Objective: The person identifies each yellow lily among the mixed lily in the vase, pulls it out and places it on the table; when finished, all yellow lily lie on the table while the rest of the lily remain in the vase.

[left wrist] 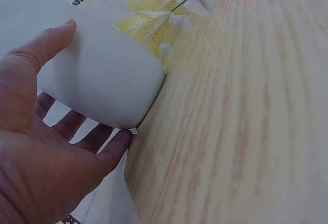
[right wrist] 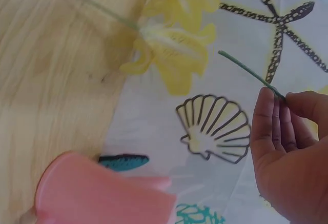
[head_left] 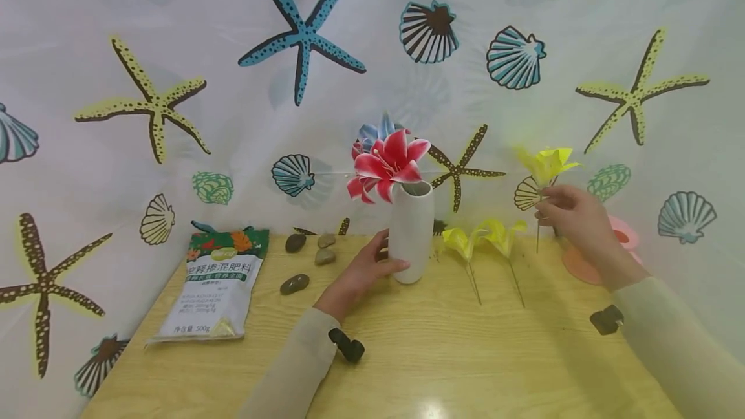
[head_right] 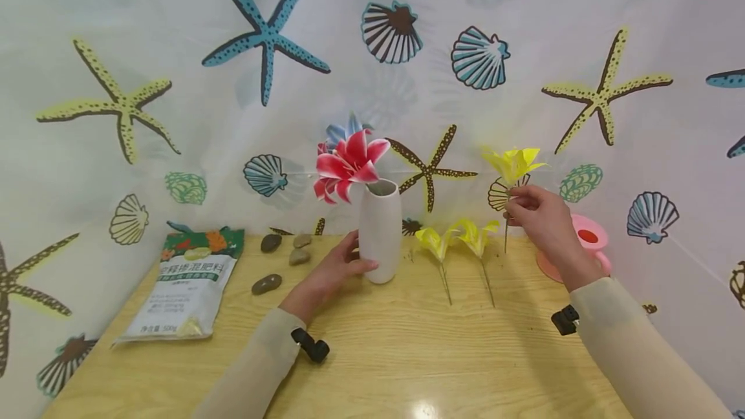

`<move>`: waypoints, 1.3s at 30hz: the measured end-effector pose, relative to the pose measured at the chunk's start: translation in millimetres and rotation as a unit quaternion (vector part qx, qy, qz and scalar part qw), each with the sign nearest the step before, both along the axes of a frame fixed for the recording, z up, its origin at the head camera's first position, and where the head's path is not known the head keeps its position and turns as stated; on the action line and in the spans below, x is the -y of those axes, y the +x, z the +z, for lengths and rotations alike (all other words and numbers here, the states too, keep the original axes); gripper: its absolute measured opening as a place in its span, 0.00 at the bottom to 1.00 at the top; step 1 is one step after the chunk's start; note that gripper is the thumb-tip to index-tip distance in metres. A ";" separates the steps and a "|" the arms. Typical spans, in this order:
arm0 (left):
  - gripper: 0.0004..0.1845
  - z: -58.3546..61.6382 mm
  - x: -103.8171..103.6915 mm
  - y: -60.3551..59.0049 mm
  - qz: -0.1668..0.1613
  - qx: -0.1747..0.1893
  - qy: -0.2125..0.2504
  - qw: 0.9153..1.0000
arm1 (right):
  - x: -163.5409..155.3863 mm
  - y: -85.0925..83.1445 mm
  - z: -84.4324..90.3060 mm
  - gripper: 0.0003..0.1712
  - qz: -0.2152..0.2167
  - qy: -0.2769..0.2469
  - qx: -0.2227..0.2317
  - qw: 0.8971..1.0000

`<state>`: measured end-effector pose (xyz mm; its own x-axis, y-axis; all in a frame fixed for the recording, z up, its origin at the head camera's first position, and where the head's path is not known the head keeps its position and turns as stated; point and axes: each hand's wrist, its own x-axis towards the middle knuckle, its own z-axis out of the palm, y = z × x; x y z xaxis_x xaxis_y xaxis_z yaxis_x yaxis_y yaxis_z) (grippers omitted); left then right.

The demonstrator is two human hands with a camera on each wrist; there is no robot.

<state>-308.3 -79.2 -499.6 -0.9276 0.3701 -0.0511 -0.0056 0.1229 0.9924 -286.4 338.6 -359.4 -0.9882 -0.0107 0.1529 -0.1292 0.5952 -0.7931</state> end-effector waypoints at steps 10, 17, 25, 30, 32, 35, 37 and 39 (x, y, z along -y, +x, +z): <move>0.50 -0.2 1.6 -0.5 0.003 0.004 -0.008 1.000 | -28.5 12.3 -21.9 0.29 -0.049 0.128 0.017 0.990; 0.50 -0.8 2.7 -0.2 0.000 0.006 -0.013 1.000 | -41.3 16.1 -38.8 0.25 -0.053 0.207 -0.003 0.977; 0.49 1.5 2.8 0.8 0.003 0.007 -0.009 1.000 | -43.5 22.0 -50.1 0.30 -0.061 0.215 0.063 0.973; 0.50 2.3 2.4 0.9 0.003 0.008 -0.006 1.000 | -43.1 22.7 -64.2 0.52 -0.072 0.226 0.042 0.971; 0.49 1.8 2.2 0.5 0.000 0.008 -0.001 1.000 | -43.3 20.8 -70.9 0.61 -0.078 0.222 0.032 0.971; 0.49 0.7 1.8 -0.2 -0.005 0.007 0.008 1.000 | -45.6 17.8 -79.9 0.66 -0.081 0.204 0.024 0.975; 0.49 0.3 1.4 -0.2 -0.006 0.009 0.011 1.000 | -47.7 16.3 -84.5 0.68 -0.070 0.174 0.024 0.982; 0.49 0.5 0.7 0.3 -0.005 0.014 0.012 1.000 | -51.0 16.3 -88.1 0.63 -0.056 0.142 0.026 0.988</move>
